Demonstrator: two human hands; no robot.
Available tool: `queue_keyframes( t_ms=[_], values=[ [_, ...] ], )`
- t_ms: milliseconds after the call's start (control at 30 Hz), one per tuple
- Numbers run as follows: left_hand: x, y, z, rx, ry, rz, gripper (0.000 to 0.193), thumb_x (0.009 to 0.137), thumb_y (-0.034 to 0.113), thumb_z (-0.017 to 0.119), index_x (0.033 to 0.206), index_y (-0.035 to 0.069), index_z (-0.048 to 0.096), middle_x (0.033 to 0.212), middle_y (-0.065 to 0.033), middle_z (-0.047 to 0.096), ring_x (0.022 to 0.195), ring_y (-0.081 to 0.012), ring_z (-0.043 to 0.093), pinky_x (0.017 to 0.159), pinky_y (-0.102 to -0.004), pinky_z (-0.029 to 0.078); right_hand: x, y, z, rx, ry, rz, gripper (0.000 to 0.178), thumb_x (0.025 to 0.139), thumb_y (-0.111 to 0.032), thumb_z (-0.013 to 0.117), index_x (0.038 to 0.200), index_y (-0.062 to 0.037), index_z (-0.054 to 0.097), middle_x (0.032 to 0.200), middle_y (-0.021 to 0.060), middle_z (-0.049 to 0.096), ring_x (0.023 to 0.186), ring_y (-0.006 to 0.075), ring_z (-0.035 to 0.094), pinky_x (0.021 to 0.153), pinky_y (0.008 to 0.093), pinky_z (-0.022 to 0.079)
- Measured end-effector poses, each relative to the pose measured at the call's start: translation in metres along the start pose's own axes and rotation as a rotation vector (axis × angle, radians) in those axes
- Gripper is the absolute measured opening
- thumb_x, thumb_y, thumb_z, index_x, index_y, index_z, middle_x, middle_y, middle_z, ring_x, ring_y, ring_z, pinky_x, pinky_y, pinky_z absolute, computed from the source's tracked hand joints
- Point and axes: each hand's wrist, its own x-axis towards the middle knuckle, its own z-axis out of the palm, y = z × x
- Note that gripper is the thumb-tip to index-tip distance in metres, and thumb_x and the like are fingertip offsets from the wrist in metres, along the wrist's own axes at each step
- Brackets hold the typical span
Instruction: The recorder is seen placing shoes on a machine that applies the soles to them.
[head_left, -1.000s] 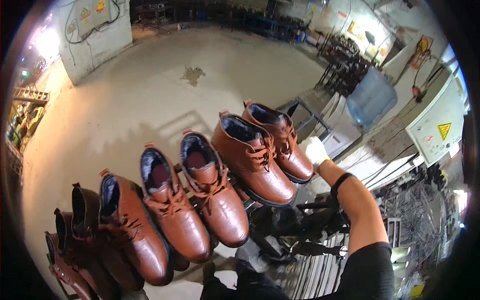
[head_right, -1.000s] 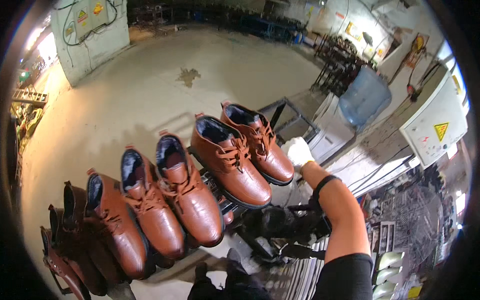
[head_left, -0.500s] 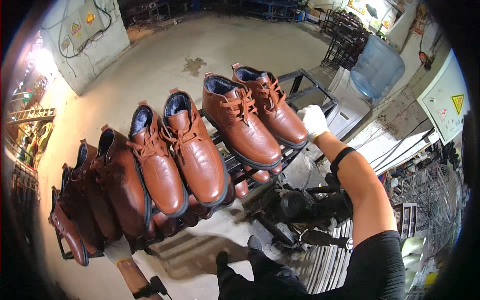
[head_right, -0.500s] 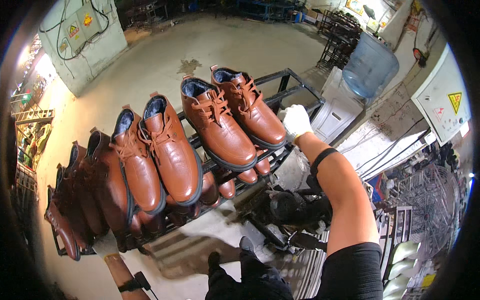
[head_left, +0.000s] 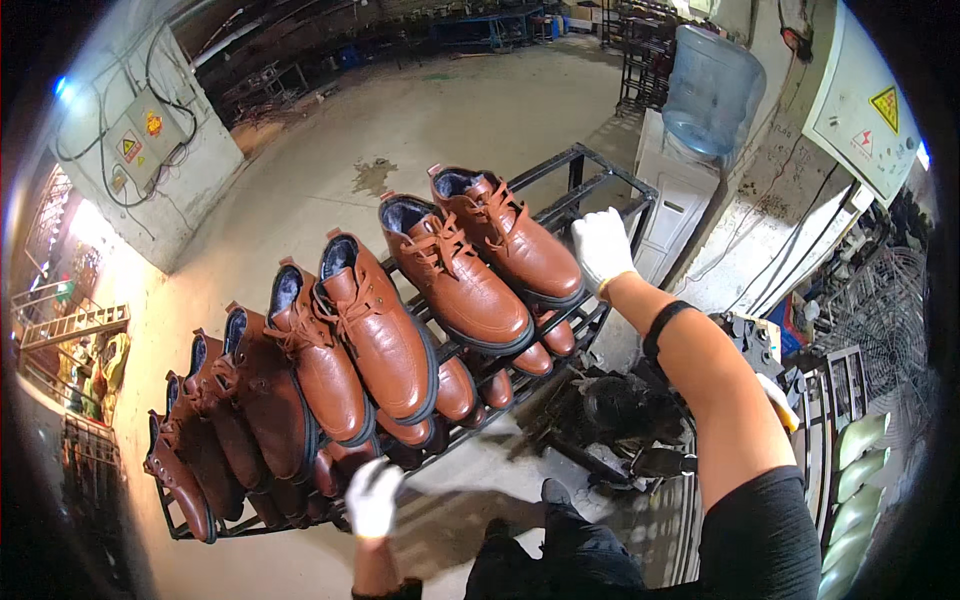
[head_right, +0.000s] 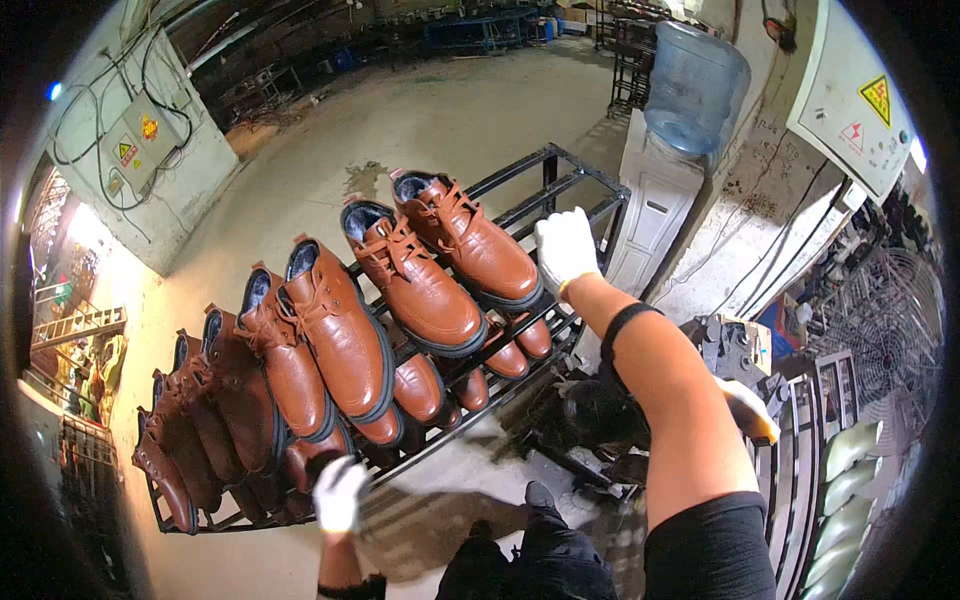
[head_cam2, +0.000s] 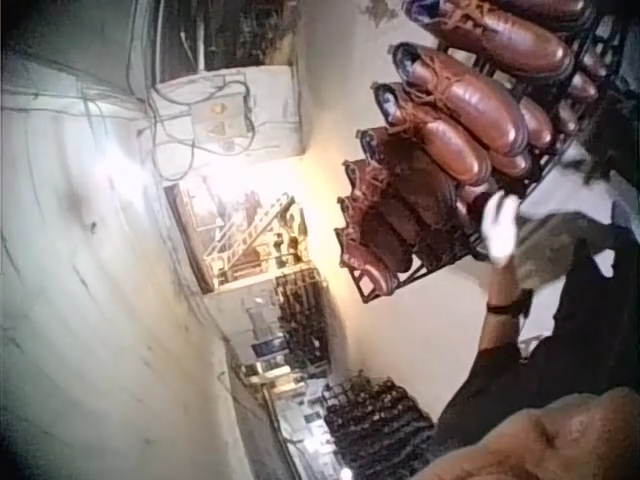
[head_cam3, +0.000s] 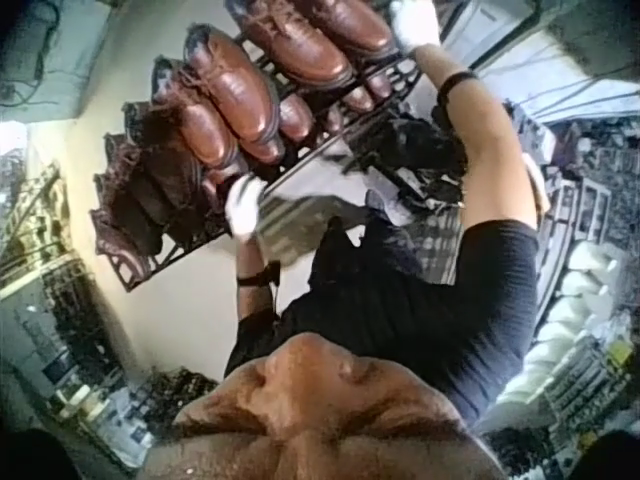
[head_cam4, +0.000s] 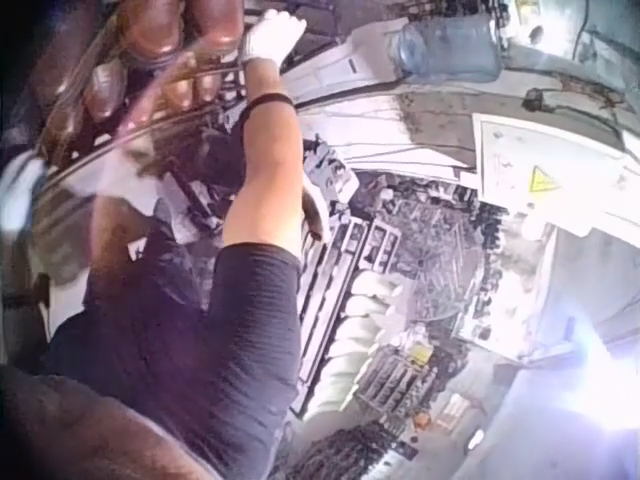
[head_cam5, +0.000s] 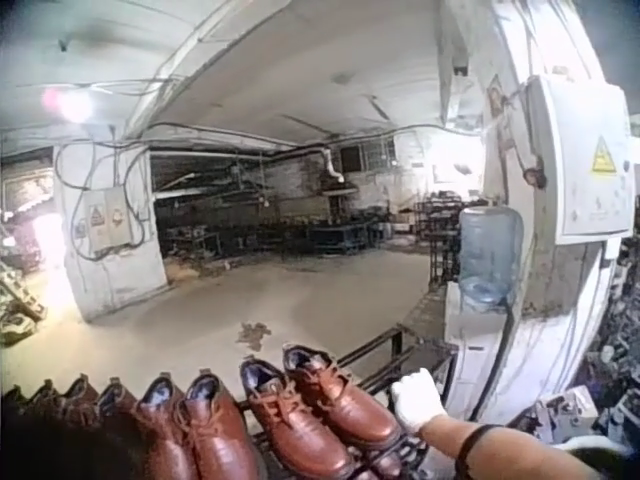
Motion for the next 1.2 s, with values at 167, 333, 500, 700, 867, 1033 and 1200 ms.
queue_keyframes(
  t_ms=[167, 333, 500, 700, 867, 1033, 1200],
  values=[
    [0.095, 0.036, 0.121, 0.443, -0.056, 0.415, 0.053, 0.092, 0.022, 0.082, 0.138, 0.002, 0.063, 0.127, -0.0089, 0.072, 0.116, -0.0309, 0.067, 0.112, -0.0451, 0.048, -0.047, -0.026, -0.028, 0.165, 0.148, 0.181, 0.067, 0.084, -0.016, 0.067, 0.144, 0.0099, 0.051, 0.137, 0.0333, 0.059, 0.118, 0.0505, 0.058, 0.107, 0.0594, 0.043],
    [0.173, 0.015, 0.151, 0.065, -0.081, 0.212, 0.044, 0.091, 0.018, 0.08, 0.132, 0.009, 0.065, 0.119, -0.0038, 0.071, 0.106, -0.0271, 0.067, 0.107, -0.0447, 0.048, -0.192, -0.128, -0.086, 0.59, -0.077, 0.236, 0.019, 0.082, -0.012, 0.073, 0.098, -0.0024, 0.07, 0.091, 0.0232, 0.067, 0.087, 0.0476, 0.065, 0.078, 0.0534, 0.056],
    [0.178, -0.028, 0.165, -0.381, -0.255, -0.04, 0.029, 0.091, 0.009, 0.075, 0.118, 0.01, 0.068, 0.109, -0.0014, 0.068, 0.098, -0.023, 0.065, 0.098, -0.0412, 0.051, -0.325, -0.195, -0.112, 1.268, -0.593, 0.851, 0.039, 0.093, -0.021, 0.082, 0.125, -0.0001, 0.072, 0.115, 0.0118, 0.076, 0.103, 0.0166, 0.071, 0.091, 0.0328, 0.057],
    [0.113, -0.155, 0.102, -0.49, -0.441, -0.254, 0.014, 0.095, 0.002, 0.064, 0.095, 0.014, 0.072, 0.092, 0.0027, 0.063, 0.082, -0.016, 0.06, 0.078, -0.0336, 0.053, -0.356, -0.214, -0.113, 1.979, -0.027, 1.066, 0.105, 0.095, -0.013, 0.081, 0.174, -0.0124, 0.011, 0.153, 0.015, 0.054, 0.129, 0.0223, 0.059, 0.108, 0.0381, 0.049],
    [-0.113, -0.012, 0.179, -0.343, -1.088, -0.342, 0.04, 0.103, 0.019, 0.066, 0.139, 0.004, 0.064, 0.128, -0.0091, 0.071, 0.114, -0.0197, 0.066, 0.1, -0.0394, 0.053, -0.349, -0.165, -0.217, 1.606, 0.284, 1.316, 0.073, 0.083, -0.008, 0.083, 0.149, -0.0011, 0.051, 0.141, 0.009, 0.062, 0.127, 0.021, 0.059, 0.112, 0.0365, 0.047],
    [-0.132, -0.017, 0.193, 0.093, -1.666, 0.243, 0.044, 0.096, 0.012, 0.074, 0.137, -0.001, 0.064, 0.121, -0.0175, 0.073, 0.102, -0.0271, 0.07, 0.089, -0.0397, 0.055, -0.369, -0.118, -0.301, 1.114, 0.441, 1.271, 0.079, 0.078, -0.008, 0.089, 0.148, -0.0017, 0.053, 0.133, 0.0075, 0.066, 0.118, 0.0182, 0.062, 0.104, 0.0343, 0.051],
    [-0.152, -0.001, 0.214, 0.343, -1.518, 0.003, 0.049, 0.097, 0.025, 0.08, 0.134, -0.004, 0.067, 0.125, -0.0129, 0.074, 0.113, -0.0165, 0.068, 0.099, -0.0328, 0.056, -0.417, -0.071, -0.318, 0.859, 0.499, 1.414, 0.082, 0.074, -0.008, 0.091, 0.147, -0.0003, 0.054, 0.128, 0.0079, 0.068, 0.111, 0.0177, 0.064, 0.099, 0.0326, 0.054]
  ],
)
